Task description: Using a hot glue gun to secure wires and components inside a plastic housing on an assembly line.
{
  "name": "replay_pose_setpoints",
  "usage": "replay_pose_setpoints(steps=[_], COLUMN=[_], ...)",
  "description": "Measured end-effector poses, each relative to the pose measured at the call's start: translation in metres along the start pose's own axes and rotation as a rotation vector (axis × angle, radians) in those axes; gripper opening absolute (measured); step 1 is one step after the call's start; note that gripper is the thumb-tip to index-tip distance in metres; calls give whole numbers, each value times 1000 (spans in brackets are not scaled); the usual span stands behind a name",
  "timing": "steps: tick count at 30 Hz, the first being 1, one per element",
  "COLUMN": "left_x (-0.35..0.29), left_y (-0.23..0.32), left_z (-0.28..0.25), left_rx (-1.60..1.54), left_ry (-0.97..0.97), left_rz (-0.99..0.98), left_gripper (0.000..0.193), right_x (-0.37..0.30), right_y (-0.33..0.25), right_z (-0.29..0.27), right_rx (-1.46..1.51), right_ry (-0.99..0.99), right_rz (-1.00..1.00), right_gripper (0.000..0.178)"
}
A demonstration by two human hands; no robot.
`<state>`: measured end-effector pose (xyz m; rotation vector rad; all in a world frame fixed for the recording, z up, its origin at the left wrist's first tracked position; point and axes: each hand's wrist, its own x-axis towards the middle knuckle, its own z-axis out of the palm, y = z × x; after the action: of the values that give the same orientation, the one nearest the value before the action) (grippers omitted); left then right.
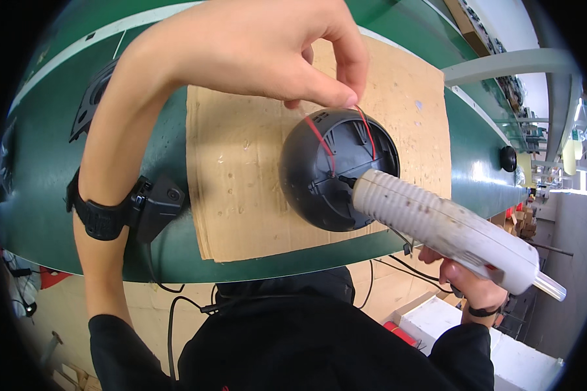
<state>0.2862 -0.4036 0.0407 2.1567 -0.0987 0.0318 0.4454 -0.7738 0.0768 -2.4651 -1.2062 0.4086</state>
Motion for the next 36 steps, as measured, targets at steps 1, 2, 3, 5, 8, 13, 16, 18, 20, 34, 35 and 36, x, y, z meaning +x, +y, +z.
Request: replay_pose_setpoints(steps=[1,2,3,5,8,13,16,18,20,34,35,36], left_x=[2,8,11,12,20,38,47,53,60,50,51,52], left_y=[-1,-3,-9,-19,-36,-37,-30,-21,-17,-10,-11,-12], left_z=[-3,2,13,26,36,42,39,35,33,34,34,34], left_rx=[-46,-39,100,247,207,181,126,90,124,43,61,79], left_ry=[1,-6,138,279,261,95,61,49,46,114,118,122], left_rz=[7,14,63,107,188,211,204,189,220,349,347,345], left_gripper=[22,22,20,19,25,21,17,15,13,20,20,20], right_x=[1,-1,-5,-2,20,25,28,34,36,35,34,35], right_y=[0,2,4,6,6,-6,-13,-17,-22,-28,-28,-29], right_z=[-3,2,12,15,-4,-9,-11,-17,-19,-14,-13,-14], right_rx=[30,34,298,571,584,699,523,488,471,434,431,426], right_ry=[-95,-84,31,145,-187,-233,-247,-289,-279,-164,-159,-163], right_rz=[103,108,63,13,56,157,156,166,112,113,107,107], right_gripper=[77,77,76,74,61,49,54,53,37,41,41,41])
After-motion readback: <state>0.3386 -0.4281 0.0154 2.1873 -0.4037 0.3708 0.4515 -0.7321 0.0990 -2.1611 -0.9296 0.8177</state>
